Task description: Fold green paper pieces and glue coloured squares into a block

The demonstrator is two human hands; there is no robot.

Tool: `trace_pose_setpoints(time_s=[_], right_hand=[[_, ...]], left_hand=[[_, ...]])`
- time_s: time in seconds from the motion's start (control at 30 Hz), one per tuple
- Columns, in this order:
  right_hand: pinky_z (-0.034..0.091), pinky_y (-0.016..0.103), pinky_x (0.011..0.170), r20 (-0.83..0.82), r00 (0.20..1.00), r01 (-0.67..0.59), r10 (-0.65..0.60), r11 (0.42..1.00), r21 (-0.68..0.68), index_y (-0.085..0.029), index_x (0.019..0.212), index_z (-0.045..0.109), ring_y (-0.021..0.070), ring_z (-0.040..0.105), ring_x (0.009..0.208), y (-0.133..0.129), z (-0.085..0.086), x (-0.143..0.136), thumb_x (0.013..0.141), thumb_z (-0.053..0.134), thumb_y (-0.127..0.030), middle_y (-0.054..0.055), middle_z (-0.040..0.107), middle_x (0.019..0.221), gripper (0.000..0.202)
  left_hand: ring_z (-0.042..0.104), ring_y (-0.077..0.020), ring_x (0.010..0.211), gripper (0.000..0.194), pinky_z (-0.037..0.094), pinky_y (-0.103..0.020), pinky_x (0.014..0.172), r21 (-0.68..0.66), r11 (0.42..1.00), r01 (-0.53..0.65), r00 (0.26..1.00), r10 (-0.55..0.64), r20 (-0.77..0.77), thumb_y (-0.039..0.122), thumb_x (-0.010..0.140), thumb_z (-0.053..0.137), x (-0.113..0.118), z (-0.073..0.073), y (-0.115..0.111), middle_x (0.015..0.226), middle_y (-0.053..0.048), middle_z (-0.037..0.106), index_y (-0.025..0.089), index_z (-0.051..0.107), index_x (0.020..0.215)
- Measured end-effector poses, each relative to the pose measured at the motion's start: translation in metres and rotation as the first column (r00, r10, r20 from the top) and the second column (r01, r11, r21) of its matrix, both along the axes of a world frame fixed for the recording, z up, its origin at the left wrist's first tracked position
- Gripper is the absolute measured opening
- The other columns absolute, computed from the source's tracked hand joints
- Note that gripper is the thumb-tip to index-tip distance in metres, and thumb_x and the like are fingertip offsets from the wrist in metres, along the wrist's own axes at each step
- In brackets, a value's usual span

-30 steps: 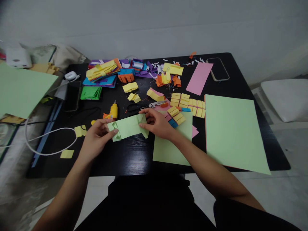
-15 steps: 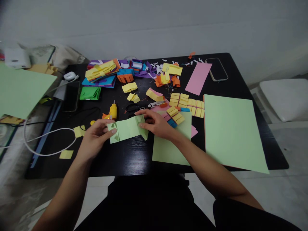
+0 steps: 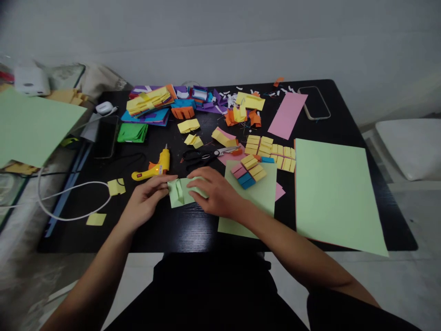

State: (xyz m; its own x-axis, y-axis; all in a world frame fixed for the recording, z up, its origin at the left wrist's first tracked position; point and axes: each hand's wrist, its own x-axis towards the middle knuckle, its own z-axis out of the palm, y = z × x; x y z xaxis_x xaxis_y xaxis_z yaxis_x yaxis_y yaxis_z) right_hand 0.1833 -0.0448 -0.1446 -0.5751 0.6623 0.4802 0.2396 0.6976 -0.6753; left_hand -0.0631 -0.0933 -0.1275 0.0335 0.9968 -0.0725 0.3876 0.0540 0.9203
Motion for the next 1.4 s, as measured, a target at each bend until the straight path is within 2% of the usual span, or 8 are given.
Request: trace_pose_setpoints(time_s=[0.1,0.2,0.5,0.6,0.7,0.87,1.17,1.4], right_hand=[[0.059,0.051,0.104,0.080,0.991,-0.101,0.102,0.995,-0.021,-0.022,0.109,0.073,0.0285,0.068,0.121,-0.006,-0.010,-0.006,0.103,0.061,-0.019,0.014,0.073,0.124,0.014],[0.059,0.051,0.102,0.128,0.986,-0.100,0.103,0.995,-0.030,-0.020,0.109,0.073,0.0294,0.068,0.118,-0.005,-0.016,-0.006,0.101,0.061,-0.017,0.015,0.074,0.123,0.015],[0.057,0.057,0.105,0.119,0.989,-0.083,0.087,0.996,-0.040,-0.023,0.106,0.074,0.0319,0.063,0.122,-0.003,-0.019,-0.003,0.098,0.066,-0.016,0.013,0.071,0.118,0.013],[0.054,0.058,0.112,0.111,0.992,-0.064,0.065,0.998,-0.009,-0.021,0.110,0.073,0.0336,0.058,0.136,-0.003,-0.020,-0.003,0.096,0.067,-0.015,0.015,0.071,0.124,0.016],[0.042,0.066,0.123,0.140,0.990,-0.028,0.026,1.000,0.008,-0.021,0.121,0.071,0.0354,0.049,0.150,-0.002,-0.020,-0.001,0.094,0.069,-0.016,0.016,0.067,0.138,0.028],[0.030,0.068,0.129,0.204,0.979,0.009,0.001,0.999,-0.047,-0.024,0.136,0.067,0.0355,0.047,0.154,0.002,-0.021,0.002,0.090,0.076,-0.023,0.015,0.063,0.150,0.046],[0.038,0.065,0.124,0.229,0.973,0.052,-0.035,0.996,-0.068,-0.022,0.138,0.066,0.0368,0.052,0.149,0.003,-0.021,0.003,0.090,0.079,-0.027,0.016,0.064,0.150,0.050],[0.046,0.062,0.118,0.169,0.983,0.087,-0.071,0.992,-0.090,-0.021,0.133,0.069,0.0359,0.060,0.137,0.007,-0.010,0.007,0.090,0.075,-0.026,0.013,0.073,0.136,0.044]], left_hand=[[0.070,-0.0249,0.113,0.029,0.056,-0.040,0.098,0.130,0.988,0.086,0.988,-0.068,-0.136,0.024,0.096,0.058,0.007,-0.001,0.000,0.125,-0.008,0.075,0.024,0.079,0.116],[0.069,-0.0254,0.118,0.027,0.054,-0.043,0.107,0.209,0.965,0.159,0.961,-0.103,-0.256,0.021,0.099,0.055,0.013,-0.001,0.000,0.124,-0.009,0.074,0.024,0.076,0.116],[0.070,-0.0229,0.099,0.010,0.056,-0.038,0.091,0.204,0.956,0.212,0.934,-0.136,-0.331,0.023,0.097,0.060,0.010,0.002,0.001,0.111,-0.007,0.075,0.023,0.068,0.104],[0.070,-0.0207,0.093,0.007,0.056,-0.035,0.087,0.207,0.949,0.236,0.931,-0.160,-0.329,0.024,0.098,0.060,0.007,0.004,0.003,0.108,-0.006,0.075,0.023,0.067,0.099],[0.069,-0.0195,0.088,0.006,0.056,-0.033,0.085,0.214,0.943,0.254,0.928,-0.175,-0.328,0.021,0.096,0.061,0.006,0.005,0.003,0.102,-0.004,0.074,0.023,0.067,0.096],[0.072,-0.0191,0.085,0.007,0.058,-0.032,0.081,0.186,0.967,0.174,0.951,-0.116,-0.287,0.027,0.097,0.063,0.004,0.003,0.000,0.101,-0.005,0.077,0.022,0.068,0.096],[0.075,-0.0195,0.086,0.013,0.062,-0.033,0.085,0.129,0.992,-0.003,0.989,0.022,-0.149,0.035,0.095,0.069,0.005,-0.003,-0.006,0.106,-0.006,0.080,0.021,0.071,0.096],[0.075,-0.0192,0.091,0.018,0.063,-0.035,0.090,0.068,0.995,-0.069,0.997,0.070,-0.022,0.038,0.095,0.073,0.004,-0.006,-0.007,0.110,-0.007,0.079,0.021,0.071,0.098]])
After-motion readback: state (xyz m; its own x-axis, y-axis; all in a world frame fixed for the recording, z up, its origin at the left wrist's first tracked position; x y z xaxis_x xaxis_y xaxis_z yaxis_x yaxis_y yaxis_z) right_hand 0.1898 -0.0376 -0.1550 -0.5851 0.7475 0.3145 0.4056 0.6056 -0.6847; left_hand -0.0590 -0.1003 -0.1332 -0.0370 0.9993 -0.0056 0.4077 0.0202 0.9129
